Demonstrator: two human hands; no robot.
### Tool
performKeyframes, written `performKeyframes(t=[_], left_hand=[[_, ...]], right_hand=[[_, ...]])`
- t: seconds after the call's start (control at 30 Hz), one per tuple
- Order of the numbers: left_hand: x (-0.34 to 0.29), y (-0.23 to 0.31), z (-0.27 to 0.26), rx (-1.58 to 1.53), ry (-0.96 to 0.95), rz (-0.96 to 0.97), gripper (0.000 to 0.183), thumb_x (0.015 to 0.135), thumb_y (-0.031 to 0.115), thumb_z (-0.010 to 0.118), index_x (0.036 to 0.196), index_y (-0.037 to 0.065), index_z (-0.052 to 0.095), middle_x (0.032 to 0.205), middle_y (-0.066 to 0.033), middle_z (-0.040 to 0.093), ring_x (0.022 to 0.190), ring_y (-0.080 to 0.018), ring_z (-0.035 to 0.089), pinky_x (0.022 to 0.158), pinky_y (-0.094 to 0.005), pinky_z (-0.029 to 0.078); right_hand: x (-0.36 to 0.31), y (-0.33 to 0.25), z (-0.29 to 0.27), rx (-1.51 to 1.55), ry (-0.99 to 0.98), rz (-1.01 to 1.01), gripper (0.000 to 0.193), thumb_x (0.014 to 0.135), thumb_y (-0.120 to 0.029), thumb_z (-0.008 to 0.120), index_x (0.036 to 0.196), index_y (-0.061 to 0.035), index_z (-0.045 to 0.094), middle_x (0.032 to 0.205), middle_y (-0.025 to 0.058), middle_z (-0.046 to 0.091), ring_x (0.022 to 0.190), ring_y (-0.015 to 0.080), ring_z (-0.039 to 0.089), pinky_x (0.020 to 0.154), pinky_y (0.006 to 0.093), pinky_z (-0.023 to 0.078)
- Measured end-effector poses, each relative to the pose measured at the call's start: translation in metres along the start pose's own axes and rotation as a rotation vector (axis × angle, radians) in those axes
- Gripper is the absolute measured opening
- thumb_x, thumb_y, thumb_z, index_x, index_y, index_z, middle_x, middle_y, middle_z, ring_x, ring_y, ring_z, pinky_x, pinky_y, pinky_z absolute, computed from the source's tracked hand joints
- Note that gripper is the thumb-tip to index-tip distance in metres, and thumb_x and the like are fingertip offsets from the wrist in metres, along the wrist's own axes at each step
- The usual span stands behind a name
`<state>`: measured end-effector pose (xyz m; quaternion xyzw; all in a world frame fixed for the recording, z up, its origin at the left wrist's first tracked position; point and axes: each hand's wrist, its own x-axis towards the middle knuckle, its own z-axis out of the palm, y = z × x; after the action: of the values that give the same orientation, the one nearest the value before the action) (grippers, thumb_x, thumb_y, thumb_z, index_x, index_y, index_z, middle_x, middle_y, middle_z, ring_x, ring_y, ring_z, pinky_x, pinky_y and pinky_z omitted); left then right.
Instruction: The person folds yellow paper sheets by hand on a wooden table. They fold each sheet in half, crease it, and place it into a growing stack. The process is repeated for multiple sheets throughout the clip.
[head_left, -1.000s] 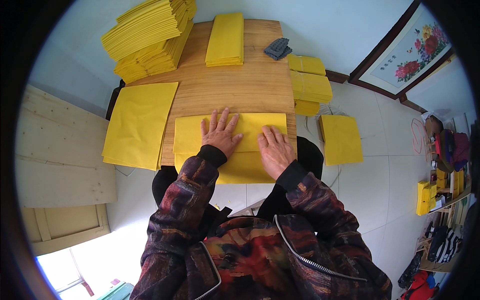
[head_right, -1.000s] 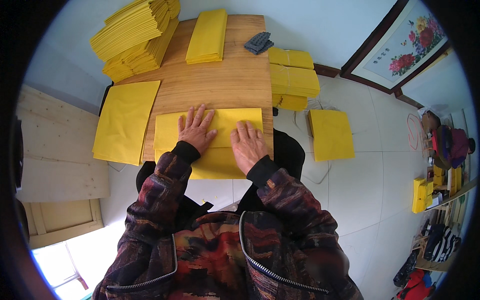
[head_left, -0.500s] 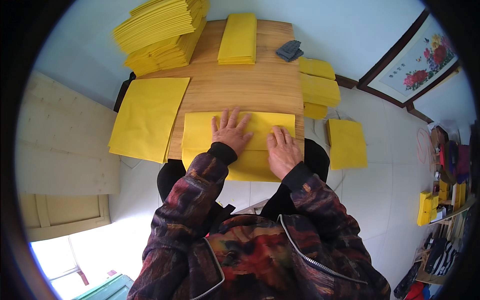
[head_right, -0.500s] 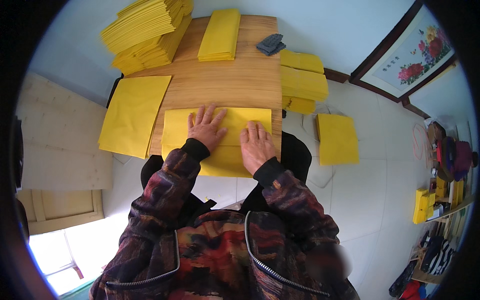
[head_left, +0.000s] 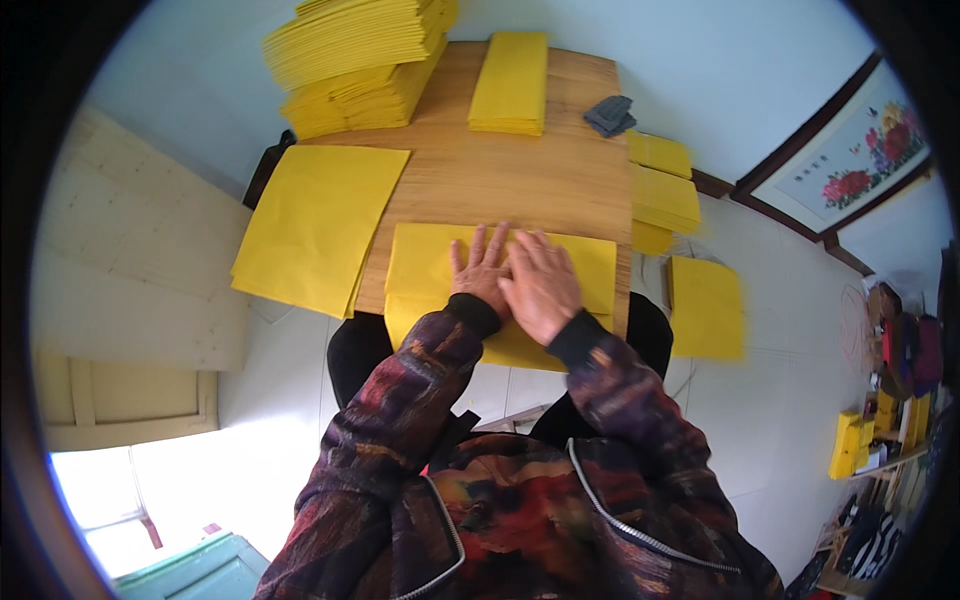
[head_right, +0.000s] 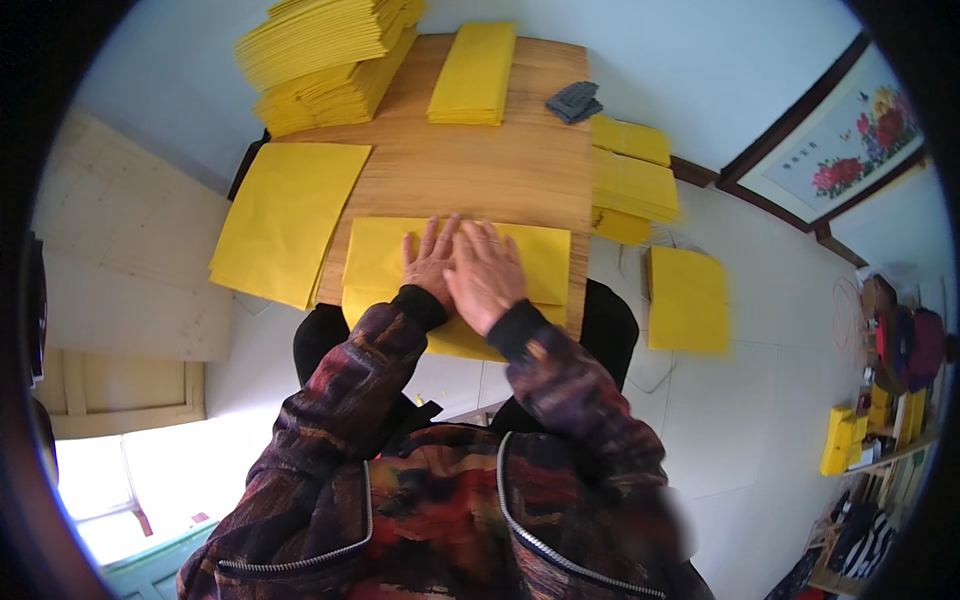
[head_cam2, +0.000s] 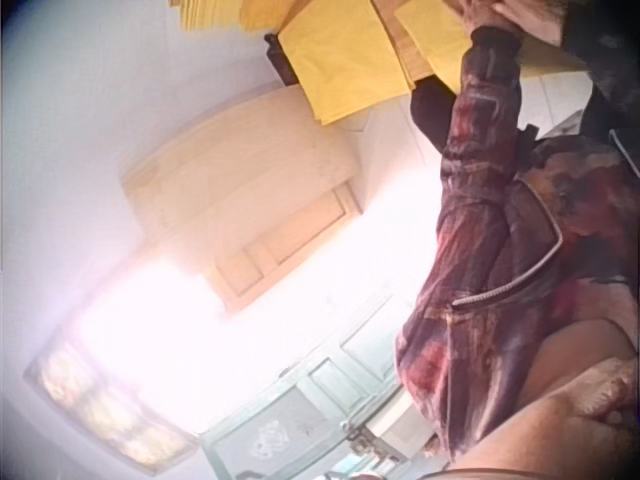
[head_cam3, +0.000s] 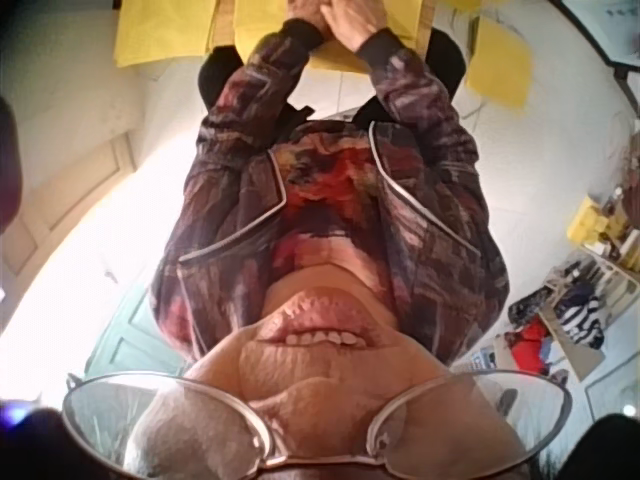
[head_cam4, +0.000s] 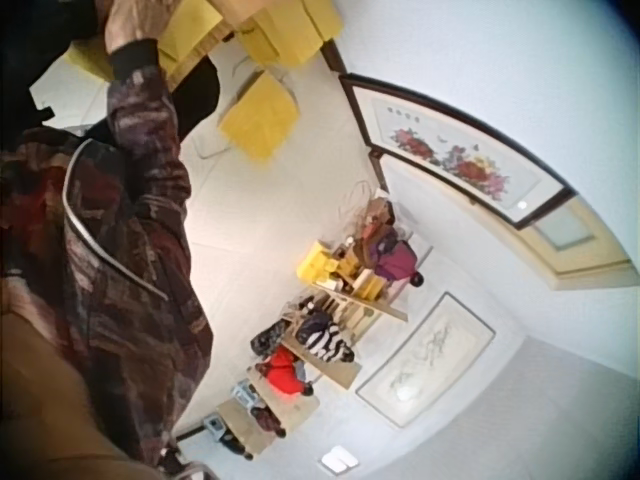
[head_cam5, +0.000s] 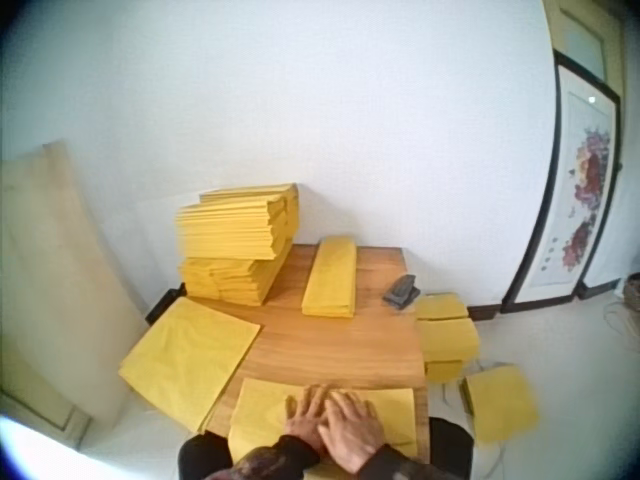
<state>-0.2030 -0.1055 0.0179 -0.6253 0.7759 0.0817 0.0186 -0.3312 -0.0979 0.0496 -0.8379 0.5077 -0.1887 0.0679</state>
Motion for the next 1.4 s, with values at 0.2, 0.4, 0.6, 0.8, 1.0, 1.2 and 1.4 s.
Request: performKeyframes(t=[0.2,0.4,0.6,0.8,1.0,1.2,1.4], left_hand=[[0.002,0.002,0.001,-0.02,0.027,-0.02,0.064,0.092,0.047,0.041,0.15,0.028,0.026,0.16,-0.0028,0.012,0.147,-0.0303,0.006,0.113,-0.0605,0.004],[-0.003,0.005,-0.004,-0.074,0.07,-0.003,0.057,0.094,0.048,0.042,0.147,0.032,0.032,0.159,-0.0052,0.016,0.146,-0.0319,0.011,0.112,-0.0613,0.006],[-0.008,-0.024,-0.001,-0.063,0.09,-0.083,0.066,0.091,0.052,0.047,0.149,0.028,0.027,0.159,-0.0018,0.017,0.146,-0.0316,0.013,0.113,-0.0599,0.008],[-0.022,-0.07,-0.004,-0.039,0.124,-0.276,0.071,0.091,0.056,0.046,0.15,0.023,0.026,0.159,-0.0003,0.017,0.146,-0.0264,0.013,0.114,-0.0566,0.01],[-0.032,-0.085,-0.002,-0.068,0.12,-0.369,0.074,0.09,0.057,0.046,0.15,0.018,0.026,0.159,-0.0007,0.016,0.146,-0.0222,0.013,0.115,-0.0522,0.01],[-0.032,-0.095,-0.001,-0.102,0.11,-0.403,0.081,0.087,0.061,0.047,0.151,0.017,0.022,0.159,0.0,0.015,0.147,-0.0207,0.012,0.115,-0.052,0.009],[-0.026,-0.099,-0.002,-0.098,0.089,-0.42,0.088,0.084,0.066,0.048,0.151,0.017,0.022,0.159,0.0008,0.015,0.147,-0.0203,0.012,0.115,-0.0535,0.008]], right_hand=[[0.021,0.009,0.026,0.035,-0.104,0.213,0.07,0.089,-0.052,0.053,0.141,-0.0063,0.038,0.148,0.0119,0.037,0.14,0.0306,0.027,0.113,0.0543,0.017],[-0.008,0.04,0.018,-0.06,-0.094,0.287,0.081,0.087,-0.056,0.054,0.146,-0.0047,0.031,0.155,0.0121,0.024,0.145,0.0292,0.017,0.115,0.0517,0.011],[-0.026,0.065,0.003,-0.186,-0.167,0.359,0.085,0.086,-0.056,0.055,0.148,-0.0047,0.026,0.157,0.0112,0.02,0.146,0.0269,0.013,0.117,0.0472,0.009],[-0.03,0.074,0.0,-0.19,-0.181,0.4,0.089,0.086,-0.058,0.054,0.149,-0.0051,0.021,0.158,0.0119,0.015,0.146,0.0267,0.011,0.118,0.0461,0.008],[-0.033,0.08,-0.006,-0.189,-0.21,0.464,0.091,0.086,-0.059,0.054,0.15,-0.0058,0.016,0.159,0.0109,0.012,0.146,0.0266,0.01,0.117,0.0478,0.011],[-0.04,0.092,-0.009,-0.15,-0.214,0.478,0.088,0.088,-0.057,0.052,0.151,-0.0067,0.017,0.159,0.0104,0.011,0.146,0.0256,0.011,0.116,0.0486,0.014],[-0.063,0.111,-0.016,0.039,0.076,0.422,0.067,0.089,-0.035,0.059,0.141,-0.0018,0.034,0.149,0.0152,0.032,0.138,0.0324,0.029,0.112,0.0436,0.026]])
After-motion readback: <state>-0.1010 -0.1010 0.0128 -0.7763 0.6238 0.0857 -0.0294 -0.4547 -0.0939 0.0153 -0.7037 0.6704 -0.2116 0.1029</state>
